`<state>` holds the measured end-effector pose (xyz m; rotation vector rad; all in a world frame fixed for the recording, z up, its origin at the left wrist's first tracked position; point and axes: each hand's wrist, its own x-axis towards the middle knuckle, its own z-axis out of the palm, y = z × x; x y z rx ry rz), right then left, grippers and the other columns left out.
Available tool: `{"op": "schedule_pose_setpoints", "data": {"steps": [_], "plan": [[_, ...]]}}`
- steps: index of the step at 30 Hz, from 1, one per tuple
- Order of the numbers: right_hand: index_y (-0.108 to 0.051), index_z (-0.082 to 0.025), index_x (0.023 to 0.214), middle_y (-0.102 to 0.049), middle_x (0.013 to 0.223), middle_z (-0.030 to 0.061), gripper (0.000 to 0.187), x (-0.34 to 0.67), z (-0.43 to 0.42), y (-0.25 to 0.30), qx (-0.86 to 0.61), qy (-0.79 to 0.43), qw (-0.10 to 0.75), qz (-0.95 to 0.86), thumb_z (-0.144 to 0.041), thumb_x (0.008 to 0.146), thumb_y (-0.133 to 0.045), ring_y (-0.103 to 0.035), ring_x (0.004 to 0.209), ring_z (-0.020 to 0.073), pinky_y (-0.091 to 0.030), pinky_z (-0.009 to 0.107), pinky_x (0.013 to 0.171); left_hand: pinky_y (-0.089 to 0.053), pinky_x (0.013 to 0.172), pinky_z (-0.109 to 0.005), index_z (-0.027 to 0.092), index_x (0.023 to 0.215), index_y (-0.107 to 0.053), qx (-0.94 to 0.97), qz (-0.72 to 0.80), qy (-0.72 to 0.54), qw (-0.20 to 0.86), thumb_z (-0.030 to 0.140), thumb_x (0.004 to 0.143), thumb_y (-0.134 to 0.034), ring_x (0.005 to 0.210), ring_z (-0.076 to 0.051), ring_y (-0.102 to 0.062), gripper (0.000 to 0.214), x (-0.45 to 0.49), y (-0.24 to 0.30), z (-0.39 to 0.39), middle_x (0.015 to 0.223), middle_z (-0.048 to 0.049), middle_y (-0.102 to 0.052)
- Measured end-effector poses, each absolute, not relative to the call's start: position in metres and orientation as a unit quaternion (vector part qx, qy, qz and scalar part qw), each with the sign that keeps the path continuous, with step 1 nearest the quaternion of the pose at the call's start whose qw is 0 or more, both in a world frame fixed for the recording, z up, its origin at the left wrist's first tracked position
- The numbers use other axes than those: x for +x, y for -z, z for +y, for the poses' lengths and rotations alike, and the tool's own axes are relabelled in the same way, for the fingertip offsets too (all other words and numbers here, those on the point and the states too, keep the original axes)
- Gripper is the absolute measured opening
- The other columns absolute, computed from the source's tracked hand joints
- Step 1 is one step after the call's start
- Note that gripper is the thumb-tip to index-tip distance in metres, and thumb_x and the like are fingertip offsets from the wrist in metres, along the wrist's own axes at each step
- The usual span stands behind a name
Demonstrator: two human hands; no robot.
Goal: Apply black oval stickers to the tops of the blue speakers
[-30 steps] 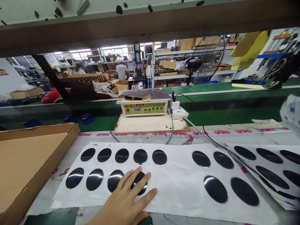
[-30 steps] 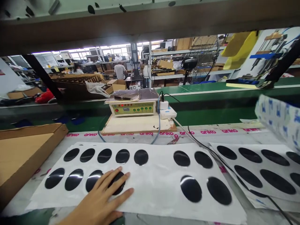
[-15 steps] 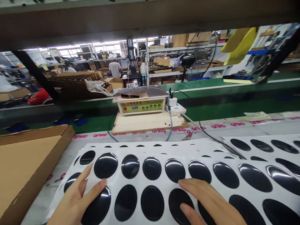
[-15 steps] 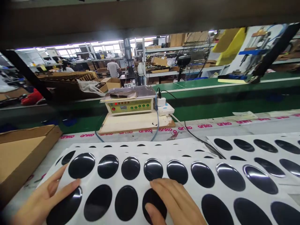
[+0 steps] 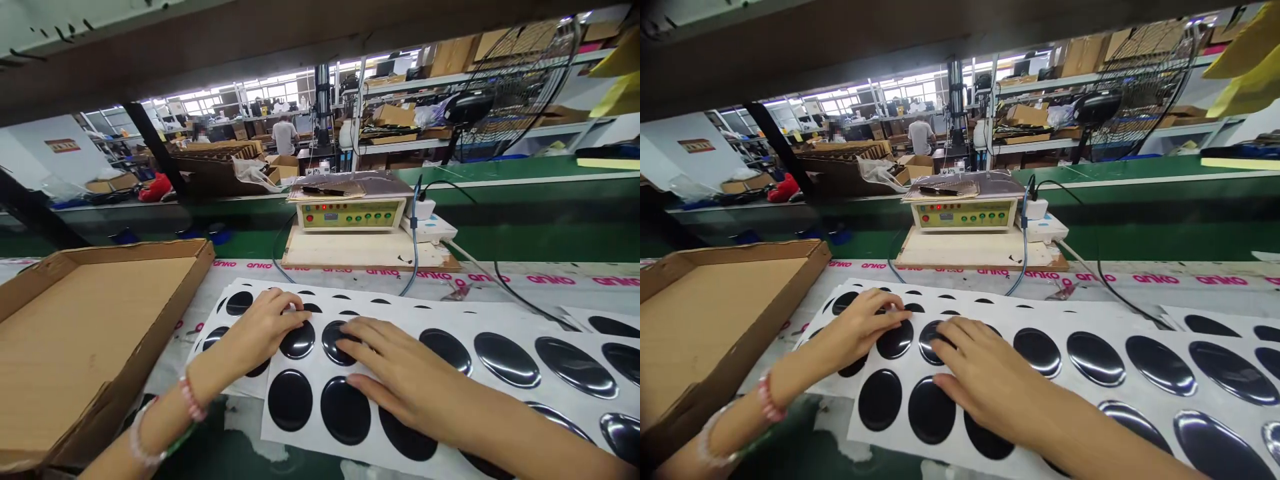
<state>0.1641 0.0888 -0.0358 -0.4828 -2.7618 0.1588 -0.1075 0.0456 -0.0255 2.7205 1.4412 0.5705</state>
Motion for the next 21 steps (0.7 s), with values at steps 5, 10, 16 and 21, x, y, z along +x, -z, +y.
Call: {"op": "schedule_pose_setpoints", "data": {"steps": [5, 10, 16, 21], "plan": [[-0.053, -0.024, 0.125, -0.05, 0.125, 0.007, 0.03, 0.133, 0.109, 0.046, -0.143, -0.112, 0.137, -0.974, -0.031, 0.096, -0.057, -0.041, 0.116, 0.0265, -0.039, 0.046, 0.096, -0.027, 0.083, -0.038, 0.02, 0.094, -0.063, 0.883, 0.448, -0.137, 0.034, 0.015, 0.091, -0.059, 0.092, -0.02, -0.047, 0.007, -0.109, 0.027, 0.07, 0.096, -0.0003, -0.062], [-0.053, -0.03, 0.126, -0.048, 0.128, 0.0041, 0.03, 0.14, 0.108, 0.048, -0.162, -0.122, 0.129, -0.971, -0.038, 0.096, -0.055, -0.04, 0.116, 0.0266, -0.035, 0.045, 0.094, -0.026, 0.078, -0.032, 0.019, 0.08, -0.059, 0.889, 0.436, -0.088, 0.107, 0.009, 0.082, -0.071, 0.083, -0.016, -0.048, 0.015, -0.107, 0.016, 0.078, 0.078, 0.0064, -0.059], [-0.052, -0.03, 0.126, -0.047, 0.132, 0.0033, 0.031, 0.139, 0.106, 0.049, -0.174, -0.115, 0.135, -0.969, -0.038, 0.097, -0.054, -0.04, 0.118, 0.0271, -0.033, 0.045, 0.091, -0.026, 0.085, -0.035, 0.019, 0.102, -0.059, 0.888, 0.441, -0.118, 0.054, 0.015, 0.092, -0.059, 0.087, -0.015, -0.05, 0.011, -0.108, 0.02, 0.064, 0.095, -0.0001, -0.058], [-0.051, -0.03, 0.128, -0.048, 0.131, 0.0027, 0.032, 0.139, 0.105, 0.05, -0.172, -0.109, 0.146, -0.968, -0.04, 0.097, -0.053, -0.041, 0.116, 0.0265, -0.032, 0.045, 0.089, -0.026, 0.089, -0.039, 0.017, 0.093, -0.061, 0.903, 0.405, -0.141, -0.011, 0.016, 0.098, -0.046, 0.088, -0.017, -0.049, 0.015, -0.108, 0.029, 0.057, 0.094, -0.0034, -0.06]]}}
